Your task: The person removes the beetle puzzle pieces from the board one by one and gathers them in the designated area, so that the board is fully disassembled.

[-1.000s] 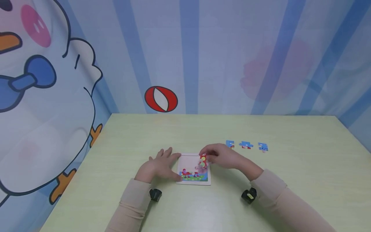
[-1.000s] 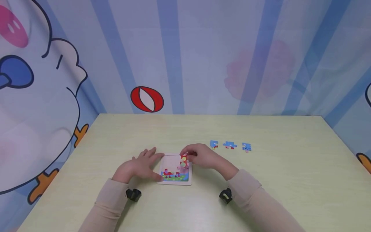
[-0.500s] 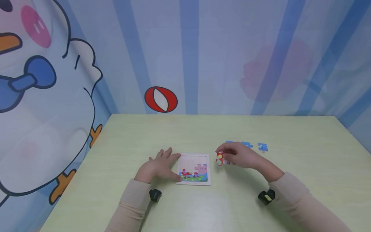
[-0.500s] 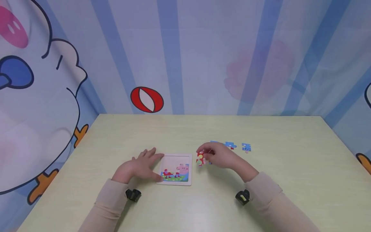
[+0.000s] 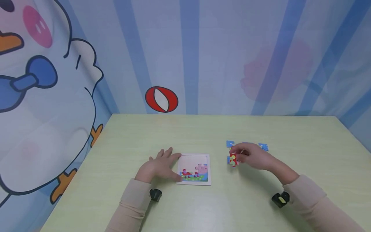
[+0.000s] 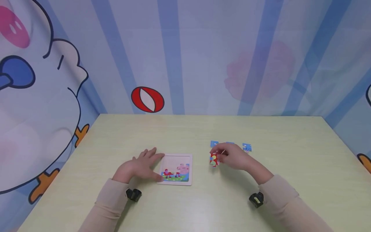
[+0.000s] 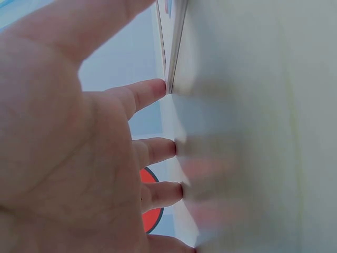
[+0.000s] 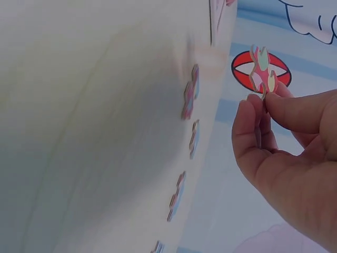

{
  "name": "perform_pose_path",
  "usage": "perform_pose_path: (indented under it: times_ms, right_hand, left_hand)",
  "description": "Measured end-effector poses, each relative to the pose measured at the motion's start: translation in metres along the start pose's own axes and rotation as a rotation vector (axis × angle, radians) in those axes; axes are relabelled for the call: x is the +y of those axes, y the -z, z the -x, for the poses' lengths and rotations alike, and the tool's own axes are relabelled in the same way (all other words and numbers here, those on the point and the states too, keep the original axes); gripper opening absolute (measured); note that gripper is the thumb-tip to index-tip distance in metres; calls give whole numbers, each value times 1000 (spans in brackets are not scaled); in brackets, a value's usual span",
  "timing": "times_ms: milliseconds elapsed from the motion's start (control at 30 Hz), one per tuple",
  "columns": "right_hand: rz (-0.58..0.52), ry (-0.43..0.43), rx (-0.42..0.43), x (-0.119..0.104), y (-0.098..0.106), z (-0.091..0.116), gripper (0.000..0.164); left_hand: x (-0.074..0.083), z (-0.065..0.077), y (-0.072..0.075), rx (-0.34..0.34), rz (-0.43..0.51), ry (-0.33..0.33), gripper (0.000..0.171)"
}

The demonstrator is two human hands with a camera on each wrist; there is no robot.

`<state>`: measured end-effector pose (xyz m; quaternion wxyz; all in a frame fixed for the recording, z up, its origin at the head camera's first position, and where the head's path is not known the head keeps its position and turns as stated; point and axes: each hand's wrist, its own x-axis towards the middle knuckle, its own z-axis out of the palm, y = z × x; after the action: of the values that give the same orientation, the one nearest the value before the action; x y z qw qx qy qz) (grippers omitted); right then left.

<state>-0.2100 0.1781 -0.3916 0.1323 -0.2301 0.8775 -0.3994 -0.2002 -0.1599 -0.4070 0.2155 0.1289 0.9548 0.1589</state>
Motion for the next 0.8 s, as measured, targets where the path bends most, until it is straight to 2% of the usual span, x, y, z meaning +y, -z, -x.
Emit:
perform_pose_path:
  times_ms: [567, 800]
  right_hand:
    - [116, -44, 24, 33, 11, 6, 22]
    - [133, -58, 13, 39, 13, 6, 21]
  left_hand:
    - [0, 2, 1, -2, -2, 0, 86]
    - [1, 2, 1, -4, 2, 2, 86]
